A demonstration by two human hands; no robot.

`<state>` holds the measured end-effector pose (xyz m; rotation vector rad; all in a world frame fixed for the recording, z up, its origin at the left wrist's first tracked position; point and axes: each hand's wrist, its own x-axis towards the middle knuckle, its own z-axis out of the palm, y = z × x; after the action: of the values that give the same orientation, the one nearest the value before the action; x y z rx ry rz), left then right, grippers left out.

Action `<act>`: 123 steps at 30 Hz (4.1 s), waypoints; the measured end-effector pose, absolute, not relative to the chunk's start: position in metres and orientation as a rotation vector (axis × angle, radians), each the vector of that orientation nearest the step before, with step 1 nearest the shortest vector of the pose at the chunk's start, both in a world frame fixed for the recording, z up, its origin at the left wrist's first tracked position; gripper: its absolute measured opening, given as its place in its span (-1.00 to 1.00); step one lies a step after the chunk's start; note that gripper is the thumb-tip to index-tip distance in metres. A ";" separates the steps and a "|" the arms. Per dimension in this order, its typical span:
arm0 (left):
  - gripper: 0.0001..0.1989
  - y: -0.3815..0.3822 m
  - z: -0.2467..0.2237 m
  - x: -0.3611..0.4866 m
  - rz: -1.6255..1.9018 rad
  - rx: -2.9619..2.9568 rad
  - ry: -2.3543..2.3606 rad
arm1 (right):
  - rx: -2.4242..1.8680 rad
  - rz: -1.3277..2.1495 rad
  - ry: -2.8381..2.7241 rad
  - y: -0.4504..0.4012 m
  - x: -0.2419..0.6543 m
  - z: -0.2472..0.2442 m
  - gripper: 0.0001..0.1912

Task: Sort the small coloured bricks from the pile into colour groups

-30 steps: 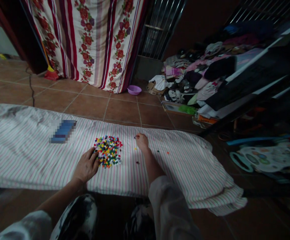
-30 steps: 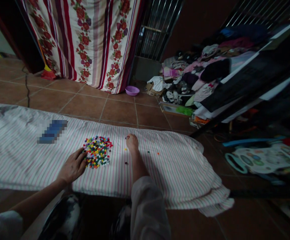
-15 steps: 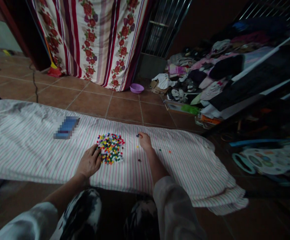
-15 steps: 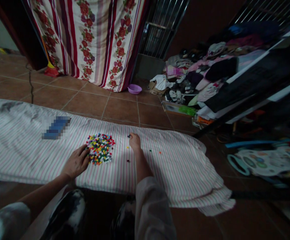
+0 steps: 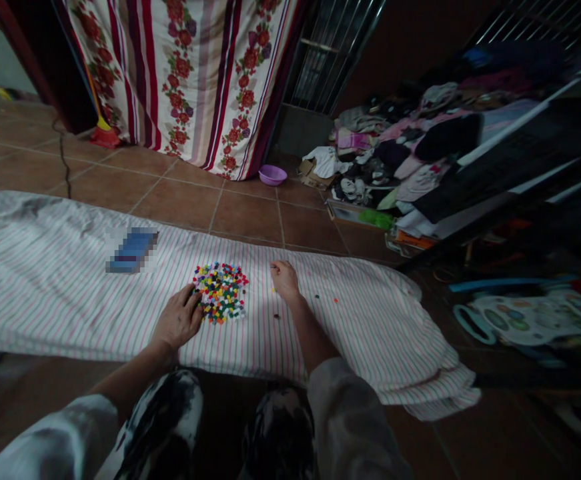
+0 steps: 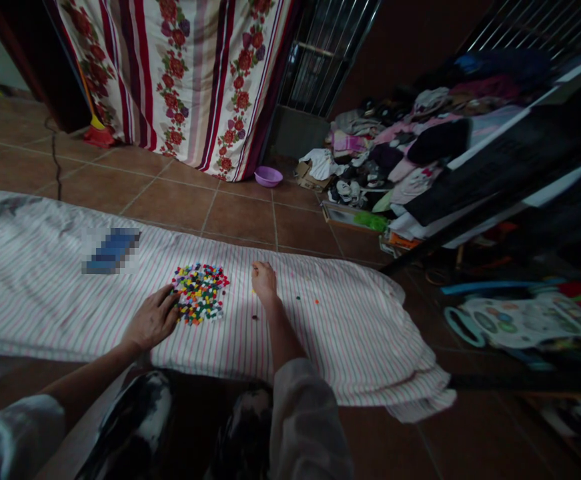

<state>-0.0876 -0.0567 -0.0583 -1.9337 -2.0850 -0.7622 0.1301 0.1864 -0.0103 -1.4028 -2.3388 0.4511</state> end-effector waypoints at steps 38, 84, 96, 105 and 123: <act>-0.73 -0.057 -0.054 -0.093 -0.610 -2.063 -1.875 | -1.460 0.429 -2.526 0.086 0.074 -0.027 -0.56; -0.69 -0.055 -0.052 -0.089 -0.643 -1.926 -2.029 | -1.371 0.364 -2.720 0.092 0.074 -0.021 -0.45; -0.75 -0.057 -0.052 -0.093 -0.391 -2.028 -1.838 | -1.326 0.371 -2.670 0.086 0.076 -0.017 -0.55; -0.75 -0.056 -0.051 -0.093 -0.437 -2.022 -1.849 | -1.345 0.416 -2.720 0.093 0.063 0.009 -0.68; -0.74 -0.056 -0.048 -0.092 -0.461 -2.042 -1.995 | -1.339 0.532 -2.598 0.098 0.058 0.003 -0.82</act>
<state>-0.0915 -0.0559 -0.0480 -2.0418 -1.9946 -0.4609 0.0579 0.0983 0.0025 -1.3388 -2.5978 0.5318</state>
